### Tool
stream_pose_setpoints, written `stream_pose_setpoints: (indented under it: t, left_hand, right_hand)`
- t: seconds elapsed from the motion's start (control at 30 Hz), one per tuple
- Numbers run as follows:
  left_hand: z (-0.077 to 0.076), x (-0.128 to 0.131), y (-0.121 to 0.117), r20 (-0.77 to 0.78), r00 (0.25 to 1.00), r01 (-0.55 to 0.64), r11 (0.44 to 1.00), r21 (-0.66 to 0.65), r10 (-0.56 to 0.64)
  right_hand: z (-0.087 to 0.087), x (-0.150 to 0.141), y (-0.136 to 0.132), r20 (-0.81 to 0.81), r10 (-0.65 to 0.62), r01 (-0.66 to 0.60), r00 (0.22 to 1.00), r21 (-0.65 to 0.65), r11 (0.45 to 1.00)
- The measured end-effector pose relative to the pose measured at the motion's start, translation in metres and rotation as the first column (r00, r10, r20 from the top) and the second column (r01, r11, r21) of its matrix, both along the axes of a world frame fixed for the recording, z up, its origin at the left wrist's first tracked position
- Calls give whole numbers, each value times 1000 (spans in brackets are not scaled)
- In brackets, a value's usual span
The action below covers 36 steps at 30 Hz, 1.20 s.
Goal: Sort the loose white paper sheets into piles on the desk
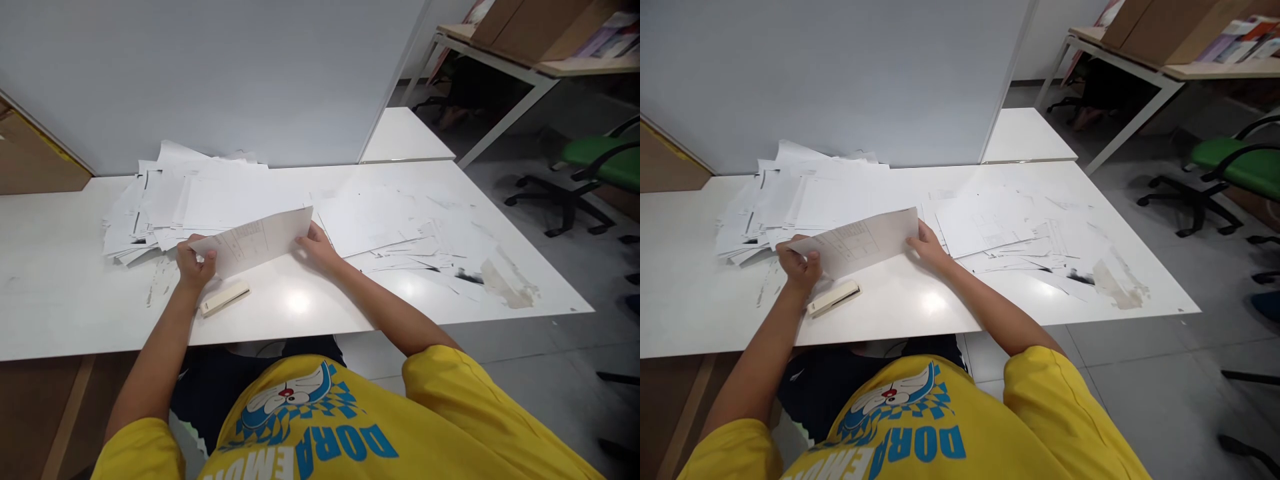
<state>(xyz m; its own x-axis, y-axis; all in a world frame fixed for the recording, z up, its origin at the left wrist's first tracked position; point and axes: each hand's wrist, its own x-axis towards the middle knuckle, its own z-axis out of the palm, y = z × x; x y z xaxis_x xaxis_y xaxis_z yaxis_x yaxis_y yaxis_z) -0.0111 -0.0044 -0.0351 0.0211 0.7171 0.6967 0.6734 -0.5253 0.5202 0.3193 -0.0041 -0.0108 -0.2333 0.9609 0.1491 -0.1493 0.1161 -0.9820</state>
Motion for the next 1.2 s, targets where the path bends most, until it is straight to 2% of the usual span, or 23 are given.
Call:
stream_pose_setpoints:
  t: [0.17, 0.2, 0.3, 0.43, 0.5, 0.57, 0.63, 0.73, 0.9, 1.03, 1.13, 1.2]
  left_hand:
    - [9, 7, -9, 6, 972, -233, 972, -16, 234]
    - [13, 9, -10, 5, 972, -235, 971, -31, 236]
    - [27, 16, -14, 46, 988, -144, 987, -67, 147]
    - [59, 31, -25, 98, 986, -120, 985, -126, 132]
    - [75, 45, -36, 70, 990, -101, 970, -220, 119]
    - [84, 60, -49, -50, 994, -104, 942, -320, 93]
    - [84, 74, -60, -205, 978, -118, 917, -380, 41]
    - [70, 84, -67, -366, 930, -136, 912, -387, -17]
    - [47, 81, -61, -426, 904, -197, 862, -467, -25]
    - [45, 84, -61, -500, 866, -249, 842, -478, -28]
    - [47, 90, -62, -569, 822, -278, 860, -428, -18]
    - [48, 93, -62, -613, 788, -258, 876, -408, -53]
  right_hand:
    - [1, 10, 10, 307, -36, 43, 951, -15, 999]
    - [5, 14, 12, 353, -37, 53, 935, -36, 998]
    - [24, 31, 13, 405, 5, 49, 914, -124, 991]
    - [48, 59, 12, 436, 106, 17, 894, -269, 963]
    - [54, 72, 13, 468, 176, -10, 866, -336, 942]
    - [54, 81, 15, 469, 256, -63, 845, -388, 920]
    - [52, 85, 17, 447, 328, -134, 832, -413, 901]
    - [48, 81, 17, 445, 424, -217, 789, -443, 870]
    - [48, 65, 11, 406, 513, -268, 757, -523, 809]
    - [53, 59, 4, 383, 549, -297, 743, -546, 783]
    - [55, 59, 1, 376, 577, -336, 725, -539, 773]
    - [56, 60, 1, 399, 586, -350, 705, -523, 777]
